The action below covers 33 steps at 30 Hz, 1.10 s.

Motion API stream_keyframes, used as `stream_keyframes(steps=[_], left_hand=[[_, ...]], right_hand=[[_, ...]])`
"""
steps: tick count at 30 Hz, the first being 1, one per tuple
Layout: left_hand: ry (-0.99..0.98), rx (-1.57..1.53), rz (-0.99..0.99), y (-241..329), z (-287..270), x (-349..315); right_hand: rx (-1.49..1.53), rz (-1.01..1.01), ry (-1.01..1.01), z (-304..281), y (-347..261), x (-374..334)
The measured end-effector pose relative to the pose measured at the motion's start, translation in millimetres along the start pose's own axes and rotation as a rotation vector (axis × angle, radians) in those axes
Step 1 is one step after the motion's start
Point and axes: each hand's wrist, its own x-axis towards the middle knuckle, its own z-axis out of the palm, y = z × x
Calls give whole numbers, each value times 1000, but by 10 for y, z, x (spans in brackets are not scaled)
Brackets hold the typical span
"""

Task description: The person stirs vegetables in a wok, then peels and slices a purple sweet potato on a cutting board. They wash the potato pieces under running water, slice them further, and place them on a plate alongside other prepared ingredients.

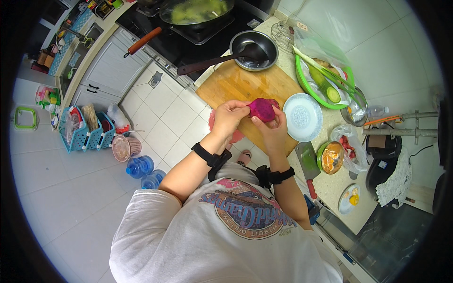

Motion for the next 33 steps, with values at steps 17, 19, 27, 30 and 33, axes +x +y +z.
stream_keyframes(steps=[17, 19, 27, 30, 33], left_hand=[[3, 666, 287, 16, 86, 37], [16, 732, 283, 47, 87, 86], [19, 549, 121, 0, 32, 273], [14, 435, 27, -37, 22, 317], [27, 319, -48, -40, 24, 351]], right_hand=[[41, -4, -37, -21, -41, -42], [40, 7, -55, -28, -30, -40], [39, -50, -66, -37, 29, -9], [38, -60, -75, -53, 56, 10], [34, -54, -81, -64, 69, 29]])
